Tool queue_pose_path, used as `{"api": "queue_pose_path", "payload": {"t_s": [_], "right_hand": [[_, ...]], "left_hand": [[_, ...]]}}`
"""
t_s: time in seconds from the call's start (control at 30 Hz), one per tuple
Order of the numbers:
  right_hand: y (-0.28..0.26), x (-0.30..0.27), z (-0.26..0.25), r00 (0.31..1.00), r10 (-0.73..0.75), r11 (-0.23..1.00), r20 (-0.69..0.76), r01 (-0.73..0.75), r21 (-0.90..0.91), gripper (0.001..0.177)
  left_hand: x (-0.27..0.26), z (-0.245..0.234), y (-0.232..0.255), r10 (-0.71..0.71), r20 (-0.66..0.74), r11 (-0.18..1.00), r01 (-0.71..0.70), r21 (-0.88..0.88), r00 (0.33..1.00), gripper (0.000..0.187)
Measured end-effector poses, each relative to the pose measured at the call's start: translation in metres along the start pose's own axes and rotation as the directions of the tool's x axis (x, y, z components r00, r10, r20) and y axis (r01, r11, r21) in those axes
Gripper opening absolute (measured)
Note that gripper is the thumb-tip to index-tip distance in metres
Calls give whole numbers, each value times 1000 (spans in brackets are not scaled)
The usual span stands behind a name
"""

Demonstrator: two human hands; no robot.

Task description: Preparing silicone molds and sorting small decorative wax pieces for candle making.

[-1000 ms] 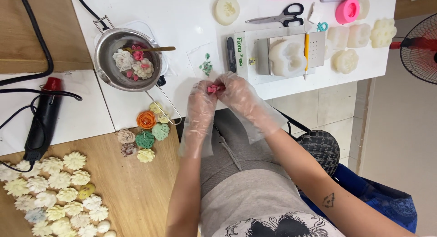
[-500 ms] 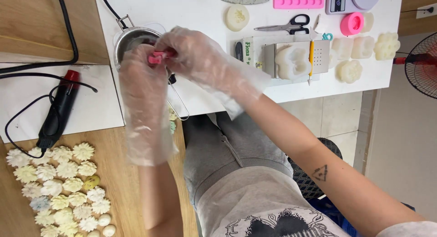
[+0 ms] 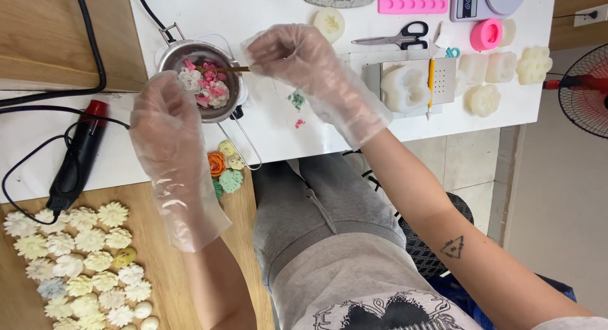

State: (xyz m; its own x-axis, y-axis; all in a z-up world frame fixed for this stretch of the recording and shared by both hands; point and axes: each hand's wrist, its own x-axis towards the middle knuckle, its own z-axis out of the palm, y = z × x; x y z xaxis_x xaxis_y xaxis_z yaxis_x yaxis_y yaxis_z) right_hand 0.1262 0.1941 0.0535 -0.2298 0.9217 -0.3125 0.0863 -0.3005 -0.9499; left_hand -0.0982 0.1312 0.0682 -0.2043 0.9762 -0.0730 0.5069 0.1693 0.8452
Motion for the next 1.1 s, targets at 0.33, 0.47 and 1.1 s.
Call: {"api": "queue_pose_path", "payload": {"t_s": [0.33,0.47,1.1], "right_hand": [[7,6,36,901,-398,803,170,432,-410,22],[20,-32,7,982,-178,973,-60,167,-157,15],[194,-87,-6,962,-268,302,-58,27,-953,33]], "left_hand": [[-24,-18,-36,-45,-170,995,60,85,984,9],[-50,-22,-56,-289,-157,943,309,124,944,16],[-132,103,-94,-424,672,835,550,29,608,20]]}}
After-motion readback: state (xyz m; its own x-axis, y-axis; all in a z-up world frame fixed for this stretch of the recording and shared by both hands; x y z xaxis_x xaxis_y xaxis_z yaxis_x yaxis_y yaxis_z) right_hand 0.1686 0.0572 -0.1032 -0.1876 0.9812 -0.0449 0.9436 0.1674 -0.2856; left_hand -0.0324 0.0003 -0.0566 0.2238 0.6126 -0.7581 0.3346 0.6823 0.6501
